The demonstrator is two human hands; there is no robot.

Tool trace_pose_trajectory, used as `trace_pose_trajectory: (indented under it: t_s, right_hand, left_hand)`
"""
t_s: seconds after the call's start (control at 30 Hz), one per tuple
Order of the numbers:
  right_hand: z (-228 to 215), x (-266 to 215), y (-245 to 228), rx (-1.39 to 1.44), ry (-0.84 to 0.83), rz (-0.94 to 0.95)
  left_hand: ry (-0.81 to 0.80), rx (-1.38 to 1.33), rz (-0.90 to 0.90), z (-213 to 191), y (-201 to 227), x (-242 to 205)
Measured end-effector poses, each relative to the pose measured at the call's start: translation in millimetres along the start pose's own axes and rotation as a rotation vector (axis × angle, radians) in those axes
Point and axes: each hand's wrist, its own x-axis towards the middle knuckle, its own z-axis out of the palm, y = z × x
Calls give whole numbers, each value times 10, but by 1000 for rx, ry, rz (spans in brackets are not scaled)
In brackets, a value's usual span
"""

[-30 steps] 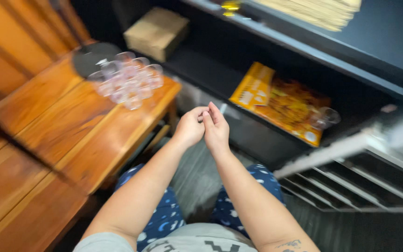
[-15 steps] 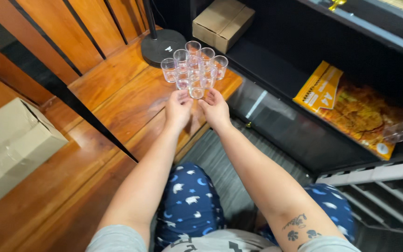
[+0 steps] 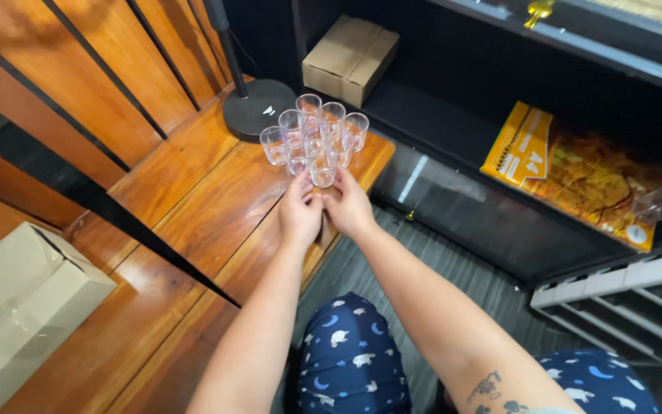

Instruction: The person places a cardboard box on a shelf, then repeatedly picks up small clear glasses from a wooden bench and arranges them on a shelf. The person handles the glasses one by one or in small groups, moving them from the bench to the shelf.

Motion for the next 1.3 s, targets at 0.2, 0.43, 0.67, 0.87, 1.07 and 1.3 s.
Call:
trace_pose_trajectory:
  t_s: [0.2, 0.43, 0.67, 0.87, 1.07, 1.3]
  right_hand:
    - [-38, -25, 0, 40, -42, -54]
    - [-172, -36, 103, -49, -71, -90]
    - [-249, -45, 74, -21, -92, -100]
    - [-236, -100, 14, 160, -78, -89]
    - [-120, -9, 188, 245, -45, -22]
    - [-22, -47, 305, 429, 0, 8]
  left_hand:
    - [-27, -30, 12, 3, -10, -7]
    - [-12, 29, 16, 95, 43, -25]
    - [-28, 88, -32, 131, 65, -9]
    - [-60, 54, -41, 157, 62, -39]
    - [-67, 228, -115, 103, 26, -105]
    - [115, 477, -106, 279, -37, -183]
